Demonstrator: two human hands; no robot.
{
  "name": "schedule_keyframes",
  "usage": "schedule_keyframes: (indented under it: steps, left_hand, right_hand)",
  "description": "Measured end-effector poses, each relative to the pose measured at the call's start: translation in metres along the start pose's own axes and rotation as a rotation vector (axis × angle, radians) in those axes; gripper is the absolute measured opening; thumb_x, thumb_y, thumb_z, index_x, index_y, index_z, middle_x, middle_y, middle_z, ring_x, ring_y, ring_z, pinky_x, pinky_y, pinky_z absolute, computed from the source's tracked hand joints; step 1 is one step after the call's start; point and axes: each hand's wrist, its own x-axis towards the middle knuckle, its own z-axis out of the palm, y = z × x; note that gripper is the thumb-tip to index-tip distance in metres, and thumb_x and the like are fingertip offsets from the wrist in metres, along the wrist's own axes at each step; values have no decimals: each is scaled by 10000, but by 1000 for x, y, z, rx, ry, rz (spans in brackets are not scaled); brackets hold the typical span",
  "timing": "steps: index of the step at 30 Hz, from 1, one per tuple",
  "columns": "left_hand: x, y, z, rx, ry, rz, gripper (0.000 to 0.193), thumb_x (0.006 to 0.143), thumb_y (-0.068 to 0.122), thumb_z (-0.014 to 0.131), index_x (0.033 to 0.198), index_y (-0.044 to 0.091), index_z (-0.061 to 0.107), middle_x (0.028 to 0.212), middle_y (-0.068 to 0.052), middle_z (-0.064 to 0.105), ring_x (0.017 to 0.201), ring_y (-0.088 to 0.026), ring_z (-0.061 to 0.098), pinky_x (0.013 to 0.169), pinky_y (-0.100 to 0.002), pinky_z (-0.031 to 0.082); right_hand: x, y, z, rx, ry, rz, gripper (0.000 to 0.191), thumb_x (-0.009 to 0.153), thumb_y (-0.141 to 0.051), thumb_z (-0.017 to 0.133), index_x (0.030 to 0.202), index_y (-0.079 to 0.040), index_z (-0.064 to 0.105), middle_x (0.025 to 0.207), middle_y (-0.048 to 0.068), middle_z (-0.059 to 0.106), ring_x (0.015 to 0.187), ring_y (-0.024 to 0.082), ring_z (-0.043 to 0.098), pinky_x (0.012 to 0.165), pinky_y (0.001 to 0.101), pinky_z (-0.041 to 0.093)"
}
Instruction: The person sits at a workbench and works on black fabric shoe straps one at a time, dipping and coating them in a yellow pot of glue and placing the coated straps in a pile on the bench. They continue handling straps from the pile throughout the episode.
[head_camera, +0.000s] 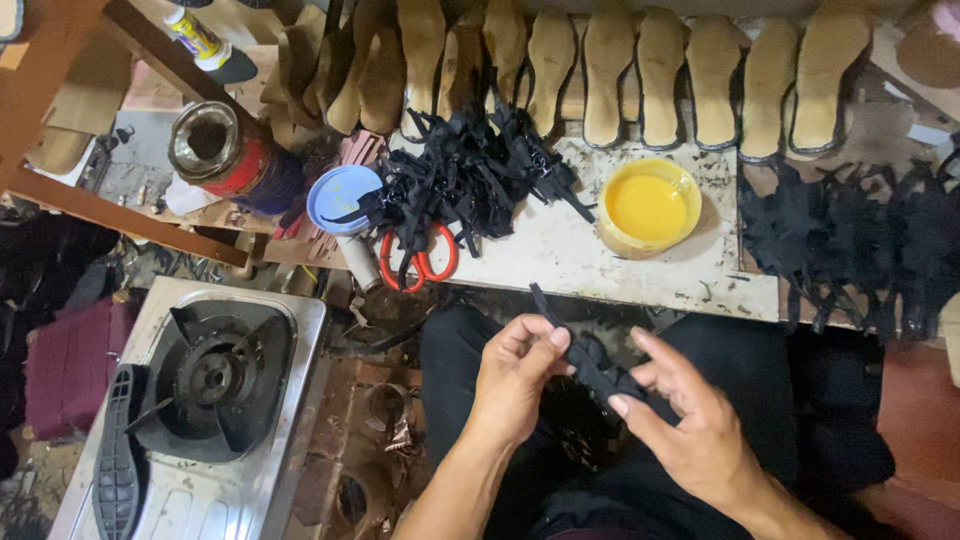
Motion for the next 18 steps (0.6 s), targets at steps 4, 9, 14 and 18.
schedule_keyframes:
  steps: [4,9,14,18]
  left_hand:
    - [-6,-11,-23,-35,88,27,68,922,38,714,949,62,656,848,15,654,762,-76,602,683,-245,498]
    - [-17,-24,-46,8,156,-52,129,887,14,717,1015,15,705,869,11,687,793,-64,618,744,-220,497]
    - [-30,-35,-40,6,105,-73,158,896,3,727,1053,-9,720,879,-7,697,796,-77,621,752,-239,504]
    - [-39,-28,-37,-112,60,-111,208,889,-19,691,1096,-22,712,957,-53,746,851,-107,670,813,-258,534]
  right_hand:
    - [16,-13,-13,-322,-132,-164,707,765,-158,813,1421,-85,561,959,61,783,821,188,744,743,298,604]
    - [78,-35,-56,-880,52,-835,320,834,-203,817,1076,-7,742,1181,212,684,1046,317,688,875,372,572]
    - [128,-51,-61,-880,161,-768,531,740,-344,870,1123,5,756,1515,246,511,1399,398,476,1165,500,402]
    - [145,-49,-57,-1001,78,-665,577,655,-439,883,1082,-60,801,1582,251,428,1446,468,370,1129,578,310]
